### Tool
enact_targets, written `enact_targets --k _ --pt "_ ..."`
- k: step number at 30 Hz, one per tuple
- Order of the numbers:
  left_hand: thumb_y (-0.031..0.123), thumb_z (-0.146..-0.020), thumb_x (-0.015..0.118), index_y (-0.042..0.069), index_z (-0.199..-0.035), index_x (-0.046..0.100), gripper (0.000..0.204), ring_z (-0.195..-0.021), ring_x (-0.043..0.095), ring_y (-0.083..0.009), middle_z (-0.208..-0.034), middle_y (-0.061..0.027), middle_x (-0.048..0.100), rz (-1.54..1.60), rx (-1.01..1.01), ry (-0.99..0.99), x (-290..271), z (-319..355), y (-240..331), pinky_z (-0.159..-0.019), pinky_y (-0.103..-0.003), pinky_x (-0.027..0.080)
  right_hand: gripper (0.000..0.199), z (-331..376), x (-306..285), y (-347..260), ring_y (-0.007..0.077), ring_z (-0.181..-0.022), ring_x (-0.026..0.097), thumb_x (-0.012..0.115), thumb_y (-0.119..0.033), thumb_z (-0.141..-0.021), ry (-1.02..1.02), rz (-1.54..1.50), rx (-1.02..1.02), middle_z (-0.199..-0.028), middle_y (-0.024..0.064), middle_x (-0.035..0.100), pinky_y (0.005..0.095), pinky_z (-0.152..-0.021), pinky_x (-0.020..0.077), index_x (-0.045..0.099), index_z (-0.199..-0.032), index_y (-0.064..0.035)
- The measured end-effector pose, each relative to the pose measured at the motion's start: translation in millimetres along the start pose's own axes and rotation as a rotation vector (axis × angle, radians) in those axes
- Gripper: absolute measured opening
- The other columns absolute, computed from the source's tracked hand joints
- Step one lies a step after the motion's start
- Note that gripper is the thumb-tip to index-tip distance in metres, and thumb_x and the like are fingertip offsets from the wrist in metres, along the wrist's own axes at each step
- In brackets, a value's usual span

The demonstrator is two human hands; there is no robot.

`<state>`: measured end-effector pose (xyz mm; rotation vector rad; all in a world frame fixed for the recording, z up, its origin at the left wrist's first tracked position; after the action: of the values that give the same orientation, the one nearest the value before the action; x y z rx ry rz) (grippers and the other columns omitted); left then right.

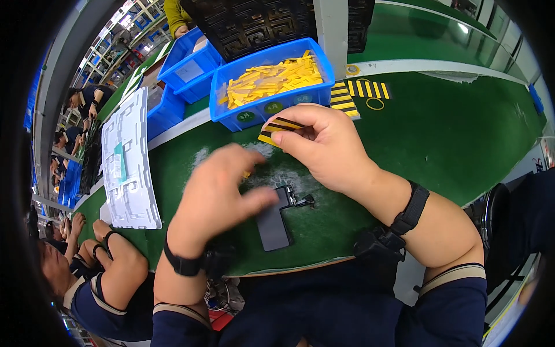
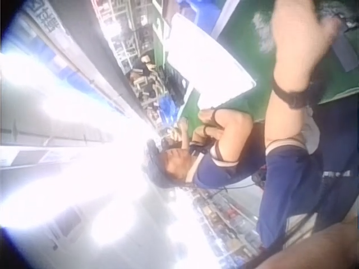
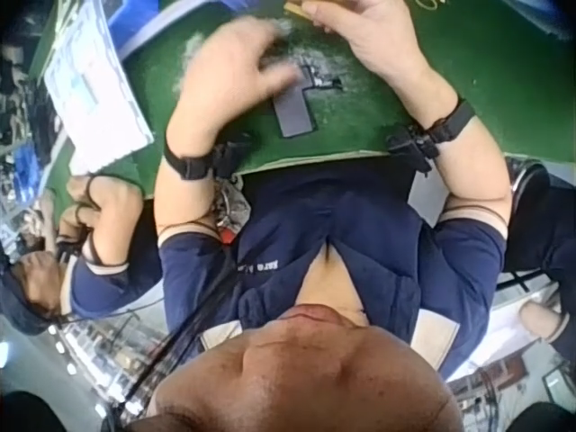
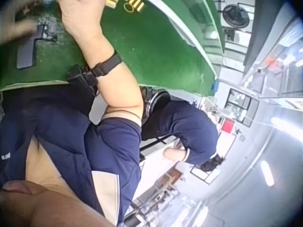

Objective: Applying yellow and black striped adhesive labels or tape onto small black plastic electronic components at a manufacturing assembly line.

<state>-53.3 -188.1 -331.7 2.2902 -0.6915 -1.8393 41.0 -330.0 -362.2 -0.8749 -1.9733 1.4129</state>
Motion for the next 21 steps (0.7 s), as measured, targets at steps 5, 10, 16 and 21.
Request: enact_targets --k 5,10,16,21 --pt "0.035 -0.054 0.081 -0.003 -0.116 0.052 0.077 -0.087 0.056 -0.0302 -0.092 -0.0149 0.056 -0.12 0.053 -0.259 10.3 16.2 27.9 -0.078 -0.038 0.046 0.014 3.0 5.1 -11.9 0.0119 -0.084 0.057 0.06 0.001 -0.082 -0.048 0.249 -0.112 -0.092 0.0068 0.061 0.0237 -0.074 0.046 0.066 -0.095 0.0011" --pt "0.03 -0.057 0.08 -0.001 -0.114 0.054 0.07 -0.089 0.054 -0.0282 -0.091 -0.0132 0.055 -0.122 0.056 -0.195 10.0 17.6 30.1 -0.077 -0.036 0.046 0.013 5.2 5.0 -14.9 0.0152 -0.082 0.058 0.063 0.0 -0.079 -0.006 0.397 -0.34 -0.089 0.0075 0.061 0.0258 -0.072 0.0465 0.067 -0.091 -0.001" --pt "0.008 -0.073 0.071 0.001 -0.097 0.056 0.029 -0.078 0.057 -0.0247 -0.083 -0.0103 0.056 0.427 -0.038 -0.187 11.9 12.9 13.7 -0.071 -0.033 0.046 0.012 10.2 7.4 -27.3 0.0175 -0.075 0.06 0.065 -0.002 -0.076 0.067 0.362 -0.415 -0.083 0.0079 0.064 0.0272 -0.068 0.0474 0.068 -0.088 -0.0021" --pt "0.005 -0.087 0.057 0.0 -0.098 0.051 0.014 -0.079 0.06 -0.0082 -0.086 -0.0079 0.065 1.01 -0.326 0.021 24.8 4.0 -5.2 -0.071 -0.023 0.046 0.013 15.0 6.5 -32.5 0.0182 -0.069 0.06 0.066 0.001 -0.072 0.086 0.404 -0.464 -0.08 0.0087 0.066 0.0279 -0.067 0.0474 0.067 -0.085 -0.0005"
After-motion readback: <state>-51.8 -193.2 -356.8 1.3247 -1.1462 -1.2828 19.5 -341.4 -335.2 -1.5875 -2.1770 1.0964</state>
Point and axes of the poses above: each hand's wrist, its own z-axis away from the middle knuckle, its own x-axis out of the palm, y = z × x, the point moved 3 cm from there along -z, towards the middle knuckle
